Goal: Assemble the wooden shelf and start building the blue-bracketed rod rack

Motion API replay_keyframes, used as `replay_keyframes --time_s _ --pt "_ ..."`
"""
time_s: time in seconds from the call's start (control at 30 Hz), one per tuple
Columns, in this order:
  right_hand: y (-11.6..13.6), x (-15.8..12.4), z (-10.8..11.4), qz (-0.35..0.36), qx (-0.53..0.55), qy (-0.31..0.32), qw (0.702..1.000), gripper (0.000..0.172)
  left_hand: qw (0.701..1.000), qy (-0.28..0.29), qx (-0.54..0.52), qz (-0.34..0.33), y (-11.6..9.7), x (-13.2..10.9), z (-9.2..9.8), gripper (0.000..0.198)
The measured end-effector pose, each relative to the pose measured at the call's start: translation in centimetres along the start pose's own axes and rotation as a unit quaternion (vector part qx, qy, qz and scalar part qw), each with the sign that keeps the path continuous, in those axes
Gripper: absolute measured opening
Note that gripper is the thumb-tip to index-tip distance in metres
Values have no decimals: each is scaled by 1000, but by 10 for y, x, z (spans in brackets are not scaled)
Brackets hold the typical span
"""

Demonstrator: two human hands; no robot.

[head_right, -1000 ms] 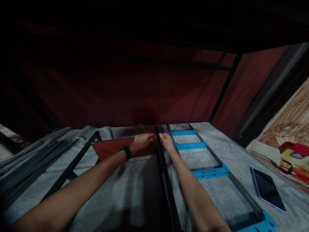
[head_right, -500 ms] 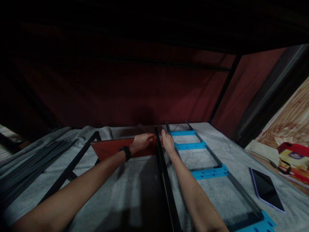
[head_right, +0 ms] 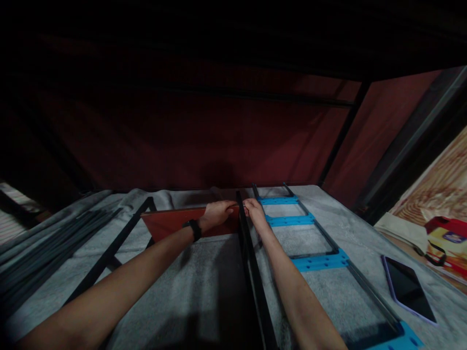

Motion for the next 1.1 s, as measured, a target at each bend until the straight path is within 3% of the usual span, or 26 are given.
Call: replay_keyframes --time_s 0.1,0.23,0.3,0.43,0.63,0.83,1.0,1.1 --pt "6 0 -4 24 -38 19 999 42 1000 -1 1 2 0 0 1 39" --pt "6 1 5 24 -144 -19 989 47 1000 7 1 4 0 0 1 39" --pt "2 1 7 1 -103 -29 994 47 1000 6 1 5 0 -1 1 39" --pt "-3 0 -3 -9 -1 9 1000 36 1000 1 -2 -3 -1 -1 1 39" --pt "-2 -1 2 1 -114 -8 993 42 1000 1 1 1 -1 -1 1 39" --pt "-6 1 -1 -29 -38 -5 999 31 1000 14 -5 1 0 -2 1 39" --pt "-5 2 -5 -22 -77 16 997 28 999 21 -27 -14 -4 -2 1 41" --pt "-10 3 -2 -32 -94 7 995 30 997 2 -62 -55 -9 -7 14 43"
Point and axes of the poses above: each hand's wrist, its own x-axis towards the middle knuckle, its own z-axis out of the back of the hand, y = z × x, the point moved 10 cm from there along x, towards the middle knuckle, and after that the axes turned 8 degrees about x, right-handed, at the moved point
